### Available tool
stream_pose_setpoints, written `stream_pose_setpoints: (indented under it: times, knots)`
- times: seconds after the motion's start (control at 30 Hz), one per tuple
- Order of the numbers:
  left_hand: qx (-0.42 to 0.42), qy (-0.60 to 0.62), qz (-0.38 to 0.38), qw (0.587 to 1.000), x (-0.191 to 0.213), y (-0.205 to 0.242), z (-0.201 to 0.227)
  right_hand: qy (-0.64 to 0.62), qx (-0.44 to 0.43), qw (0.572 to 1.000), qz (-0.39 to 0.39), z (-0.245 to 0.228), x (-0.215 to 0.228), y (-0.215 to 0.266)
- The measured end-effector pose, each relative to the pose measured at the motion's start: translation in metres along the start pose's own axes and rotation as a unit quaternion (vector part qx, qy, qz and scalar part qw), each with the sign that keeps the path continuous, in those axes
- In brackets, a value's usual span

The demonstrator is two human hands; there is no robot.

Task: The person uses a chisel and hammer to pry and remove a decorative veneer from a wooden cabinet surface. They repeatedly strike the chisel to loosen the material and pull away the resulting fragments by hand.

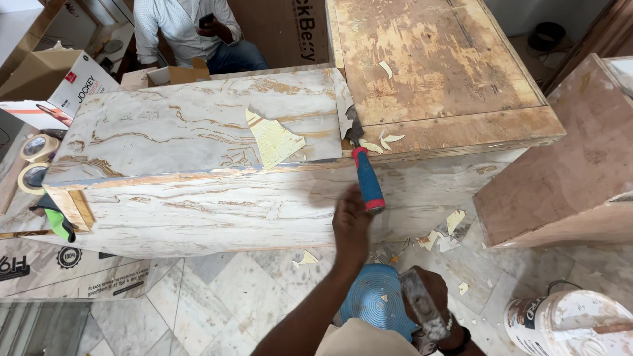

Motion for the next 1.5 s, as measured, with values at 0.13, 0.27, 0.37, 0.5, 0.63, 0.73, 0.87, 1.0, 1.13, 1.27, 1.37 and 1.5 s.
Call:
stream_pose_setpoints:
  times: [0.13, 0.27, 0.37, 0.5, 0.63, 0.73, 0.87, 1.0, 1.13, 1.27, 1.37, 1.5]
  knots:
    - [0.192, 0.362, -0.130, 0.903, 0.001, -0.012, -0.010, 0.037, -0.160, 0.986, -0.018, 0.019, -0.012, -0.003]
    - [0.199, 0.433, -0.173, 0.862, -0.008, -0.029, 0.004, -0.071, -0.127, 0.989, -0.024, 0.015, -0.011, -0.020]
    - [0.228, 0.431, -0.170, 0.856, -0.009, -0.026, 0.005, -0.002, -0.051, 0.999, -0.013, 0.011, -0.017, -0.025]
    - [0.211, 0.434, -0.180, 0.857, -0.007, -0.027, 0.000, -0.009, -0.122, 0.991, -0.054, 0.016, -0.022, -0.029]
    - [0.231, 0.434, -0.194, 0.849, -0.006, -0.037, 0.002, 0.029, 0.017, 0.999, -0.021, -0.005, -0.014, -0.031]
    - [0.218, 0.440, -0.193, 0.850, -0.007, -0.038, -0.001, 0.030, -0.027, 0.998, -0.037, 0.010, -0.016, -0.029]
    - [0.245, 0.453, -0.191, 0.836, -0.010, -0.038, -0.002, 0.008, -0.004, 1.000, 0.007, 0.005, -0.012, -0.037]
    - [0.246, 0.462, -0.183, 0.832, -0.010, -0.043, -0.006, -0.031, -0.200, 0.979, 0.000, 0.013, -0.011, -0.033]
    - [0.259, 0.468, -0.176, 0.826, -0.012, -0.048, -0.010, 0.030, -0.077, 0.996, 0.040, 0.011, -0.006, -0.039]
    - [0.250, 0.506, -0.202, 0.801, -0.015, -0.048, -0.012, 0.006, -0.191, 0.982, 0.011, 0.016, -0.011, -0.038]
    - [0.239, 0.472, -0.201, 0.824, -0.015, -0.053, -0.015, -0.021, -0.189, 0.982, -0.009, 0.003, -0.008, -0.061]
    - [0.240, 0.461, -0.193, 0.832, -0.016, -0.064, -0.012, -0.085, -0.067, 0.993, 0.056, -0.041, 0.014, -0.071]
Point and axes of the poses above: each hand's wrist, its own y-axis away from the middle knuckle, its own x-axis out of the back of the hand, z = x × y, the point moved 5 cm from there along -y, towards the middle knuckle, and after that the axes turned 1 degree about y, right-handed, at the moved point
